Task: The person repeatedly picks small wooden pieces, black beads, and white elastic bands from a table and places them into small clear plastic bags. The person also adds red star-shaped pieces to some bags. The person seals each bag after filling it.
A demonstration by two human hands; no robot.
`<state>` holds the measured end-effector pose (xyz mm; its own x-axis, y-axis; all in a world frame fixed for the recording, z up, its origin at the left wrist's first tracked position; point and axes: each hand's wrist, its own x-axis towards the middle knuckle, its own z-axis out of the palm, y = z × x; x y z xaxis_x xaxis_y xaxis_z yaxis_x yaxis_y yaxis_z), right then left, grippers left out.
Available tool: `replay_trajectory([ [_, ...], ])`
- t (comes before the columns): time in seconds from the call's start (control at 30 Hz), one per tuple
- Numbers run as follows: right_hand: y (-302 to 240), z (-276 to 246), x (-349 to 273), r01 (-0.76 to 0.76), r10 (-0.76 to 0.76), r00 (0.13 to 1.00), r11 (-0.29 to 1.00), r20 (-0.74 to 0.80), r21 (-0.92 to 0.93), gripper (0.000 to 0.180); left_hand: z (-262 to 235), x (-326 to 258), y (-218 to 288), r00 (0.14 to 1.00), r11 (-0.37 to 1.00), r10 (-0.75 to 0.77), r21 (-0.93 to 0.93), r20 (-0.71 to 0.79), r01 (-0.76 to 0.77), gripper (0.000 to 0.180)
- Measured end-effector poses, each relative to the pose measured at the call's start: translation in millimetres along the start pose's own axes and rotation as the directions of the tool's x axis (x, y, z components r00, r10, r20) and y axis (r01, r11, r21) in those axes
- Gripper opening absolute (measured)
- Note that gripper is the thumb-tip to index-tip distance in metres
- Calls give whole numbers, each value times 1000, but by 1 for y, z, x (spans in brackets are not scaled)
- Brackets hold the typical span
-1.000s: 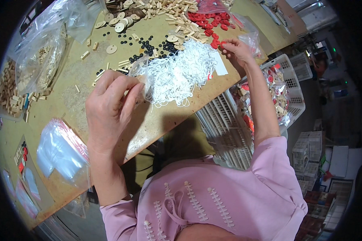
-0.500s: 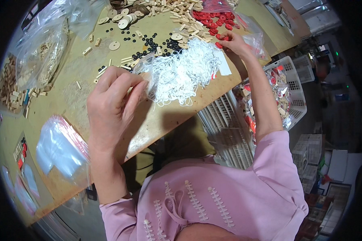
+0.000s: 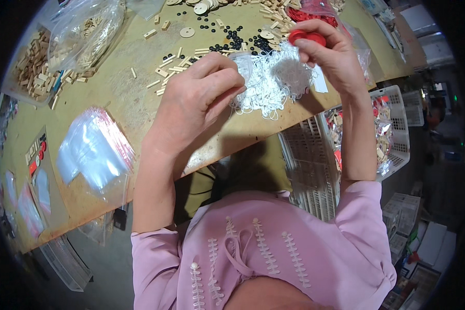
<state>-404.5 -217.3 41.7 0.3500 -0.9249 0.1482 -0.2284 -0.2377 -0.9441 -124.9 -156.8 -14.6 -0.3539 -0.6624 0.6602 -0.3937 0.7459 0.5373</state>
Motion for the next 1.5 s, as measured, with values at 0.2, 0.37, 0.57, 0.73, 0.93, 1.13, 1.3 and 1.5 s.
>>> replay_trajectory([
  [0.2,-46,54,4,72,14,943,967,332,-246,22,4,-2,1,999,990,-32,-138,-22,29,15],
  [0.37,-46,60,8,84,-20,949,978,316,-190,29,2,-1,1,998,988,3,-153,-56,-11,15],
  [0.57,-47,60,5,61,-15,927,992,375,-111,25,-2,0,5,997,992,-4,-124,-72,-5,13],
  [0.73,-39,19,-7,212,-224,975,934,-9,-288,18,-6,2,3,988,998,-63,-26,-144,60,10],
  [0.93,34,-74,-61,22,-153,984,623,-93,-782,21,-11,6,14,946,986,-166,-18,-278,167,8],
  [1.13,106,-96,-101,27,-53,998,719,-16,-694,34,-6,6,19,969,981,-186,27,-161,192,7],
  [1.3,114,-109,-94,-44,64,998,728,4,-685,27,0,4,11,975,982,-166,67,-145,177,8],
  [1.5,127,-120,-96,-92,77,996,862,-51,-498,14,3,5,10,977,983,-166,55,-135,175,9],
])
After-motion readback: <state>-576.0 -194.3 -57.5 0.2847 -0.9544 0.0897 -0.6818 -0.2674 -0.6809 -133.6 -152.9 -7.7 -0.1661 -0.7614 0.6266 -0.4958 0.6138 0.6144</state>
